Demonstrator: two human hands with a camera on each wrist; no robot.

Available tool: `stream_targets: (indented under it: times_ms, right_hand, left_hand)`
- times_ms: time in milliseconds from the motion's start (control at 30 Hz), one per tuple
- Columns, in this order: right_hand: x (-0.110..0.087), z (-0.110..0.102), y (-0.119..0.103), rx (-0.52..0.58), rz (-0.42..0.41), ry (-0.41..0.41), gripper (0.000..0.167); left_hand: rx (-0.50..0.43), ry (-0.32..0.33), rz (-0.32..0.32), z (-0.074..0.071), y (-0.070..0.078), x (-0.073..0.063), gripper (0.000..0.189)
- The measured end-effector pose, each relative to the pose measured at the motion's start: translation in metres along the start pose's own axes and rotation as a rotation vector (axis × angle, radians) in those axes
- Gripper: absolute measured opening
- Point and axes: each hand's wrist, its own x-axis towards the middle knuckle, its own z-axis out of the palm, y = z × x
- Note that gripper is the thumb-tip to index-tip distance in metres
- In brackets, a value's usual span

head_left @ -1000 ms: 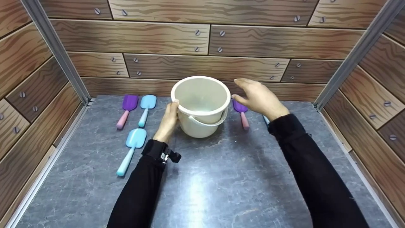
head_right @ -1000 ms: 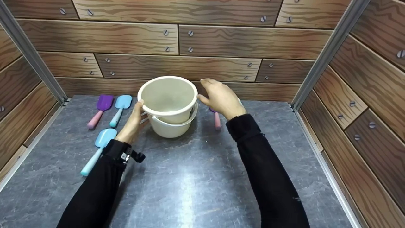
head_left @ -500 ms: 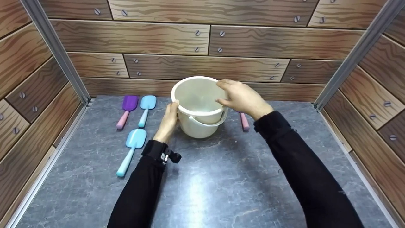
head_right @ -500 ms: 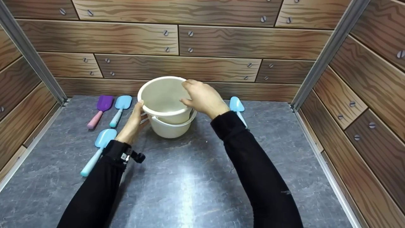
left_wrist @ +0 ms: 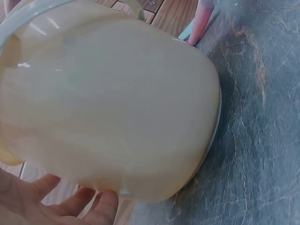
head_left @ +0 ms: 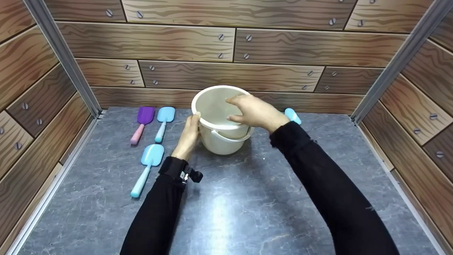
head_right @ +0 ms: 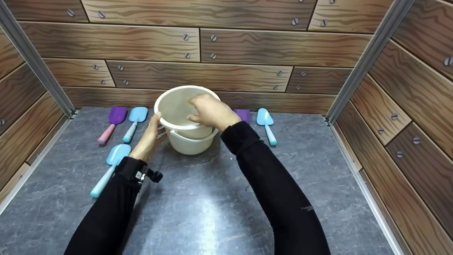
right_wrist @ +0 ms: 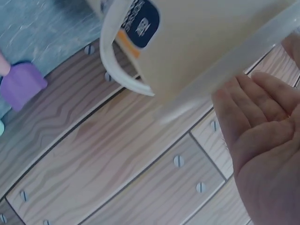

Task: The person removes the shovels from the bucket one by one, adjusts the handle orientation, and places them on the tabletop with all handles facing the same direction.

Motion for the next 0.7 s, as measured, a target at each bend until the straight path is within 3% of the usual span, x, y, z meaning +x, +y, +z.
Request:
stream_targets:
  times_ms: [333,700]
  right_hand:
    - [0.018,0.009,-0.006,0.095,0.004,-0.158,0.058]
    - [0.033,0.007,-0.011,0.134,-0.064,-0.292,0.048]
  left_hand:
    - [-0.016,0.026,-0.005,0.004,0.001,0.0,0.066]
    - [0.011,0.028,-0.02,0.001,-0.001,0.003,0.067]
